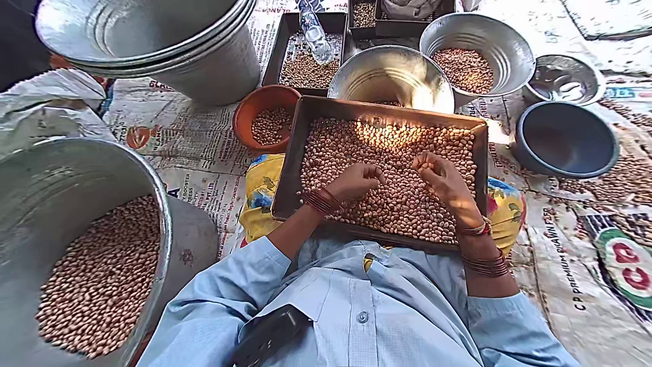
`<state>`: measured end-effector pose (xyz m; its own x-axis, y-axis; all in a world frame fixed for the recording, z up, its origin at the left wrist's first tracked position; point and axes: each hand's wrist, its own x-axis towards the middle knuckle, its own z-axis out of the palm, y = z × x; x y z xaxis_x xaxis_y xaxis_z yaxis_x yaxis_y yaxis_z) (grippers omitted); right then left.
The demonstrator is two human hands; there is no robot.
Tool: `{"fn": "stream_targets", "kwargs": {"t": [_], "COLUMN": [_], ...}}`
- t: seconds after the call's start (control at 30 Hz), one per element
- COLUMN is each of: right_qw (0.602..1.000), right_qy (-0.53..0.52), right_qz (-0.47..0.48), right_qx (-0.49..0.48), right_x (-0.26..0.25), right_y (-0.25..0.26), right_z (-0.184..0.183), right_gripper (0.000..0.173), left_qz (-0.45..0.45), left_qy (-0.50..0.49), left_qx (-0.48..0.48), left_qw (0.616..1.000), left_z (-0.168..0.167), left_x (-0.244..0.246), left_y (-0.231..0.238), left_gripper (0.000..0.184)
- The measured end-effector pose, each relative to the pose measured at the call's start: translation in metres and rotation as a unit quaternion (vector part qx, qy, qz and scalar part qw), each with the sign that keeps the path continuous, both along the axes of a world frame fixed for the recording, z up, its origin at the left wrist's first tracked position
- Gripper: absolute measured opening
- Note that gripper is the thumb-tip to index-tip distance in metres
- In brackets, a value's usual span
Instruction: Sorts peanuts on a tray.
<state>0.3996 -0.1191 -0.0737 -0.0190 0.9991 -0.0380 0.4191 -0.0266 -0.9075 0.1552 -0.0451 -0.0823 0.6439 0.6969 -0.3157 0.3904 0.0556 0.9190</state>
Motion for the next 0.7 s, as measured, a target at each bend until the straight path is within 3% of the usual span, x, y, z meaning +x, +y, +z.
{"fn": "stream_targets", "kwargs": {"t": [0.03,0.1,0.2,0.33,0.4,0.47,0.57,0.63,0.7], "right_qw": [0.996,0.975,0.951,0.942,0.936,0.933,0.924,0.924,0.932], "right_qy": [-0.083,-0.217,-0.307,-0.332,-0.346,-0.355,-0.375,-0.375,-0.352], "right_qz": [0.007,0.038,0.048,0.055,0.056,0.054,0.061,0.059,0.050], "right_qx": [0.002,0.030,0.012,0.004,0.001,0.002,-0.048,-0.044,-0.062], "right_x": [-0.008,-0.021,-0.034,-0.041,-0.042,-0.042,-0.042,-0.040,-0.039], "right_y": [0.003,0.002,-0.002,-0.004,-0.006,-0.009,-0.009,-0.008,-0.005], "right_z": [0.006,0.007,0.003,0.003,0.005,0.004,0.007,0.005,0.008], "right_gripper": [0.008,0.008,0.011,0.012,0.012,0.012,0.015,0.015,0.015], "left_qz": [-0.020,-0.036,-0.059,-0.066,-0.058,-0.004,0.113,0.162,0.172], "left_qy": [0.056,0.128,0.163,0.158,0.117,0.001,-0.155,-0.135,-0.034], "left_qx": [0.049,0.133,0.179,0.168,0.118,0.024,-0.035,-0.006,0.051], "left_qw": [0.997,0.982,0.968,0.971,0.984,1.000,0.981,0.977,0.983], "left_z": [0.003,0.006,0.006,0.004,0.008,0.013,0.007,0.006,0.011], "left_x": [0.005,0.014,0.019,0.018,0.011,-0.007,-0.046,-0.068,-0.078], "left_y": [-0.006,-0.018,-0.023,-0.025,-0.021,-0.008,0.022,0.033,0.031], "left_gripper": [0.014,0.015,0.014,0.016,0.014,0.011,0.017,0.027,0.022]}}
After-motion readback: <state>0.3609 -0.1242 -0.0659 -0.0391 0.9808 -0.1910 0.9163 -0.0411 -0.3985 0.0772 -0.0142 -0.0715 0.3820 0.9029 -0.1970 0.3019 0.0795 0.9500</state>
